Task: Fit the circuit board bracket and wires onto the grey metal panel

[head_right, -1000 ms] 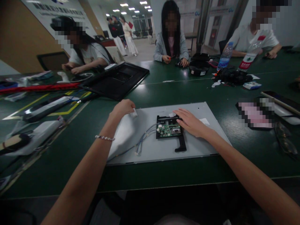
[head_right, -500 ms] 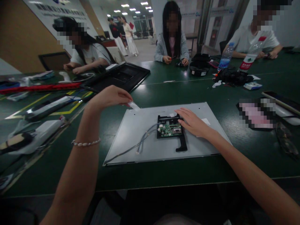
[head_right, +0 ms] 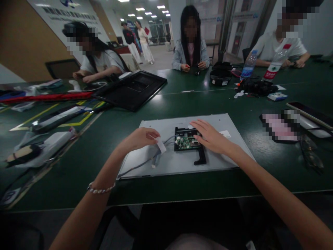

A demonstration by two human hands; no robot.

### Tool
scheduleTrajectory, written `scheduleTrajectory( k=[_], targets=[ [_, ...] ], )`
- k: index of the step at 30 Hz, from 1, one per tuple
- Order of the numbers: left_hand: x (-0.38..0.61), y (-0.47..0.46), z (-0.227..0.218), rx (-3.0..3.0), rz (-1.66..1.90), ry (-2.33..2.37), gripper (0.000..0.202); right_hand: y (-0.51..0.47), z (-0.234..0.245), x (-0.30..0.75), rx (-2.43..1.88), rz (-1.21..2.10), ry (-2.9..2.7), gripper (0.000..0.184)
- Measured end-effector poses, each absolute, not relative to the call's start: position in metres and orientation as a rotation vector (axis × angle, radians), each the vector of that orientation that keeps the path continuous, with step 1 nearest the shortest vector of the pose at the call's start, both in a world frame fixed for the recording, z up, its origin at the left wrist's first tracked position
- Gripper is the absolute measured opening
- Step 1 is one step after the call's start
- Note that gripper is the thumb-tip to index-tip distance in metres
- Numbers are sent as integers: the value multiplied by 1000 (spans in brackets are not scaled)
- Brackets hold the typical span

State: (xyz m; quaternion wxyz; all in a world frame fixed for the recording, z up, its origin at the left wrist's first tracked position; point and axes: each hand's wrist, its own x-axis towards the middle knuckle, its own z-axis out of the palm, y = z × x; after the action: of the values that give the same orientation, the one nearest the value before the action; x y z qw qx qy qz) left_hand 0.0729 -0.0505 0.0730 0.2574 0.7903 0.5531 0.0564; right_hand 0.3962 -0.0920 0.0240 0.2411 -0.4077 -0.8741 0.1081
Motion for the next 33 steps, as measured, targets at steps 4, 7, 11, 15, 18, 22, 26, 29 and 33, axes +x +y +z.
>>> scheduleTrajectory(
  k=[4, 7, 11, 15, 18, 22, 26, 29, 33],
  targets=[
    [75, -75, 78, 2265, 314, 1572, 38, -118, 39, 369, -997, 312, -2477, 57],
    [86, -100, 76, 2416, 467, 1656, 33, -133, 43, 343, -889, 305, -2550, 57],
    [107, -129, 64, 2500, 497, 1797, 32, -140, 39, 316, -843, 234, -2592, 56],
    [123, -145, 49, 2477, 342, 1934, 26, -139, 30, 301, -849, 154, -2636, 46],
    [126, -150, 39, 2445, 310, 1967, 25, -142, 26, 298, -829, 140, -2656, 42],
    [126, -152, 32, 2430, 336, 1956, 30, -147, 23, 300, -830, 136, -2693, 44],
    [128, -153, 30, 2405, 290, 1988, 31, -154, 22, 304, -827, 165, -2698, 52],
    [130, -154, 31, 2388, 273, 2022, 31, -162, 20, 307, -839, 204, -2683, 58],
    [130, -155, 31, 2424, 279, 2015, 31, -174, 20, 312, -865, 246, -2659, 61]
  ],
)
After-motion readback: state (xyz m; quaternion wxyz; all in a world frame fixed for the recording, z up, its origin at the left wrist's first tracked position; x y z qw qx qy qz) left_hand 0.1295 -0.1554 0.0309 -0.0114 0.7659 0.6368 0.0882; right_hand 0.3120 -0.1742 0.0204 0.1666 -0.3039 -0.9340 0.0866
